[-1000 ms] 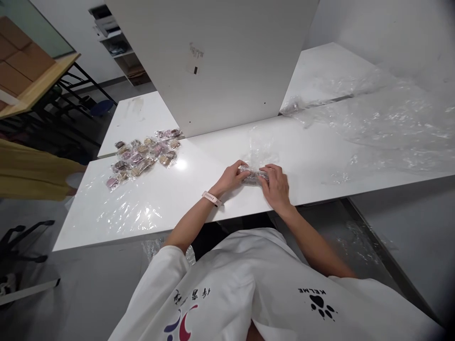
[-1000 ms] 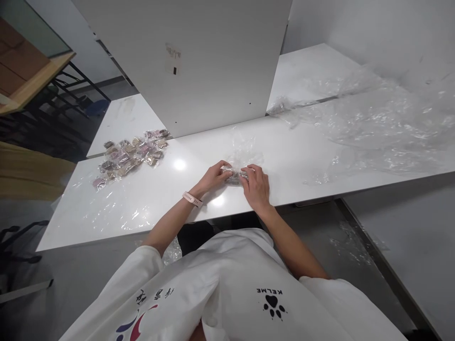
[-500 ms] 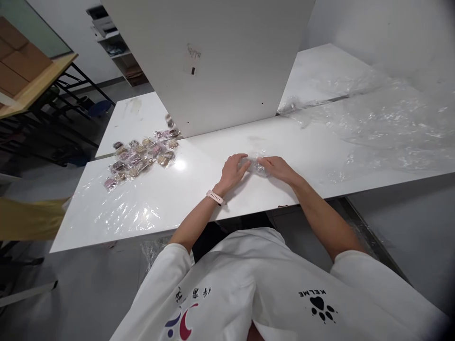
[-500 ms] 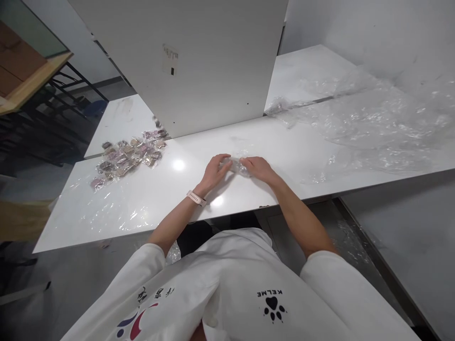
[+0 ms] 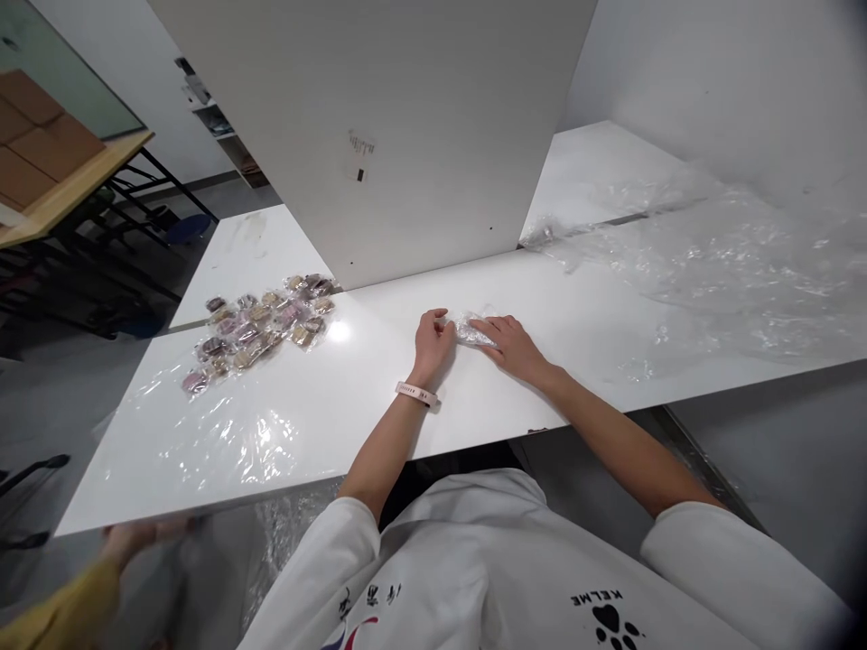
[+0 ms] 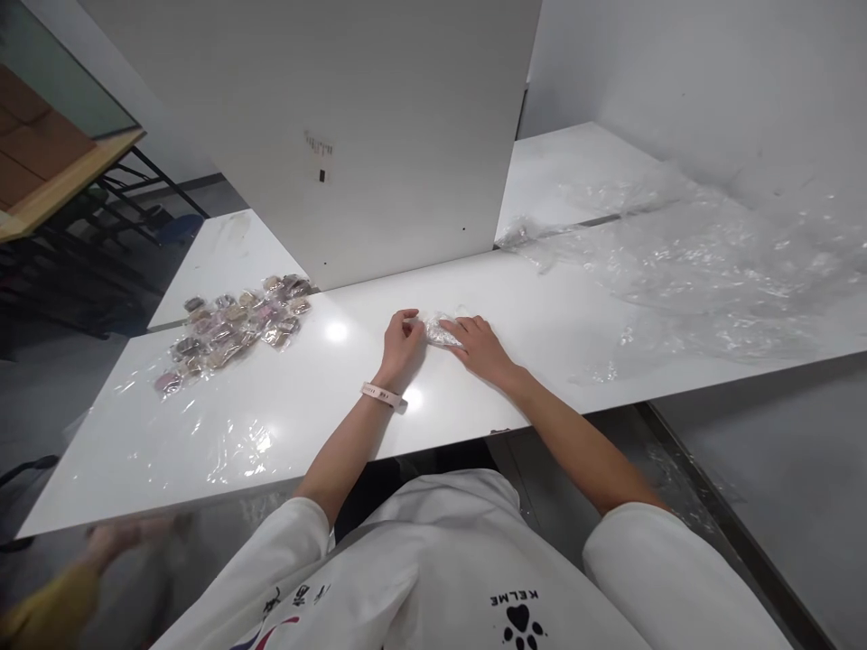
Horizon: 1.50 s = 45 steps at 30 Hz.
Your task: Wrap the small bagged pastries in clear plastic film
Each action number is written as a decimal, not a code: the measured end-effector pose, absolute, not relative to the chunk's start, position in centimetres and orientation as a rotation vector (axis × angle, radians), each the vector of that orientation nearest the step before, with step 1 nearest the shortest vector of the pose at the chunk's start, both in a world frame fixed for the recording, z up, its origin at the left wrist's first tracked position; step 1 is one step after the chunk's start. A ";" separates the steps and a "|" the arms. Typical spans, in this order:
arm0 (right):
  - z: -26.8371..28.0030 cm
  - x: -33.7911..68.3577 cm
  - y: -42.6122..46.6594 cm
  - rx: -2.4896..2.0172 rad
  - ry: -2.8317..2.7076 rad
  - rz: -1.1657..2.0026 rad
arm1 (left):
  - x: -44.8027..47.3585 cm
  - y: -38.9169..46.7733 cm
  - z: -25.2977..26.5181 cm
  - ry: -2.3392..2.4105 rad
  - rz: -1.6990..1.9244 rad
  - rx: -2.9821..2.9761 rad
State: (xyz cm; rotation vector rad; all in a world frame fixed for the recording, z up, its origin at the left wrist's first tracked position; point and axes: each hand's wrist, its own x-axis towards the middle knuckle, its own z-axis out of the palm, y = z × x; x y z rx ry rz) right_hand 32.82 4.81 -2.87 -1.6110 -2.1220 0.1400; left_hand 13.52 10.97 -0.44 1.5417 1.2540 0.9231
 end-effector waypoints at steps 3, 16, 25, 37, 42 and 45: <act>-2.7 32.8 5.5 -1.571 -1.984 0.276 | 13.4 11.3 -0.7 1.321 0.955 1.574; -2.4 41.7 10.7 -1.848 -1.196 0.375 | 14.2 11.8 -1.0 1.433 0.968 1.642; -3.1 45.5 20.2 -2.076 -1.117 -0.088 | 14.3 11.7 -0.8 1.422 1.017 1.660; -1.5 44.8 19.6 -2.279 -1.387 -0.192 | 14.3 11.7 -0.8 1.430 1.004 1.684; -0.7 46.6 11.0 -2.385 -0.990 -0.375 | 14.2 11.8 -1.0 1.434 0.976 1.695; -0.8 47.7 8.6 -2.572 -0.872 0.021 | 14.1 11.9 -1.2 1.438 0.976 1.691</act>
